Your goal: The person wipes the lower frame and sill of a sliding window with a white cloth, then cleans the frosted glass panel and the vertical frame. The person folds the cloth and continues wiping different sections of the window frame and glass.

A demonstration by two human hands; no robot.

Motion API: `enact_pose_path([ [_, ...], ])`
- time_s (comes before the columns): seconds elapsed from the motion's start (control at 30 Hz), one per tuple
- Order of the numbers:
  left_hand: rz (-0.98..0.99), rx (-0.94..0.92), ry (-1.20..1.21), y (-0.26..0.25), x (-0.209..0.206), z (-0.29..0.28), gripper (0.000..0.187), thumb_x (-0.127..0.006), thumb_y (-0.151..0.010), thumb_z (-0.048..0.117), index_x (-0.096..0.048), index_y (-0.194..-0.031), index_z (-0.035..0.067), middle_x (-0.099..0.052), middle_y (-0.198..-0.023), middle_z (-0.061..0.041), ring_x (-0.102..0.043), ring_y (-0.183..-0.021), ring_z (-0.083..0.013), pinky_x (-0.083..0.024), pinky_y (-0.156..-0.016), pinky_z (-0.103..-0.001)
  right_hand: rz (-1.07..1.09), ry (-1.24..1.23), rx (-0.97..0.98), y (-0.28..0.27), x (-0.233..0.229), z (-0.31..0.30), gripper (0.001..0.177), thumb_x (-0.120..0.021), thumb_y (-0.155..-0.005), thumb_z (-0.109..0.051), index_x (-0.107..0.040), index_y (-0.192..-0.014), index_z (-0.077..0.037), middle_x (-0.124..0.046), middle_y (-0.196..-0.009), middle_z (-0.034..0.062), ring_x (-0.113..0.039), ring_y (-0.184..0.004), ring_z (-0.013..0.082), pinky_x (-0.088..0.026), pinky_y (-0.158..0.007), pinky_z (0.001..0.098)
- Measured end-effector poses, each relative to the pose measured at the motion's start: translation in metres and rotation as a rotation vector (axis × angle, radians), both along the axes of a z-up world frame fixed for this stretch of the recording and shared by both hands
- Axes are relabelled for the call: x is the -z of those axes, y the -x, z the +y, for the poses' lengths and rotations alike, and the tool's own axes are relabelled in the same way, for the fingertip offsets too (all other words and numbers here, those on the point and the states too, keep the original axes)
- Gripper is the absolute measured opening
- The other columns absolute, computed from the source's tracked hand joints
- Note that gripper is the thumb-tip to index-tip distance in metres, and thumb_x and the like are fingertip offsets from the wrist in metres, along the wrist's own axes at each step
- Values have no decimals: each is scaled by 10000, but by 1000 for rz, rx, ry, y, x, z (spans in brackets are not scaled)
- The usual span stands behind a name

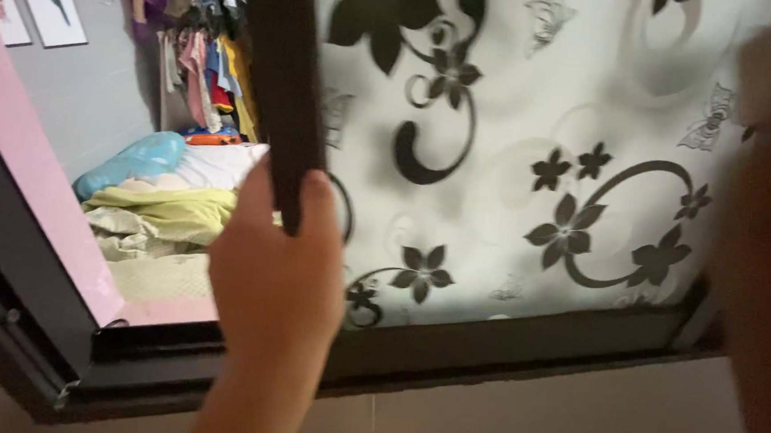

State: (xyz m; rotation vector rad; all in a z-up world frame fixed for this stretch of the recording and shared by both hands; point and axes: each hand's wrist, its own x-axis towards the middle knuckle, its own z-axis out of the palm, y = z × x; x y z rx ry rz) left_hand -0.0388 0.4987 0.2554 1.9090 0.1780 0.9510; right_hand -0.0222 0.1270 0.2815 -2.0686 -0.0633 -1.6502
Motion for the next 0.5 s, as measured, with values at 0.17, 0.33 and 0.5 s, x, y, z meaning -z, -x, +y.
enact_pose_path([
  [0.17,130,210,98,10,-8,23,536,-524,-866,405,-645,-1380,313,-822,-795,-21,-754,-823,-294,-553,-793,-434,-142,61,-77,2,-12,148,428,-427,-1041,11,-730,-1330,-76,-745,-1159,58,-687,-963,156,-497,-737,292],
  [0.33,-150,404,-7,-14,14,48,661,-596,-913,398,-509,-1482,73,-646,-1431,-118,-594,-1315,-292,-443,-1048,-410,42,-41,-10,39,-24,248,500,-370,-982,-113,-653,-1394,-142,-752,-1041,41,-480,-383,139,-405,-180,295],
  [0.5,-116,812,148,-36,15,63,815,-532,-924,506,-294,-1572,72,-475,-1578,-126,-447,-1452,-280,-360,-1144,-417,-24,102,24,32,-14,252,456,-422,-1087,-48,-644,-1482,0,-583,-889,60,-470,-727,151,-404,-632,327],
])
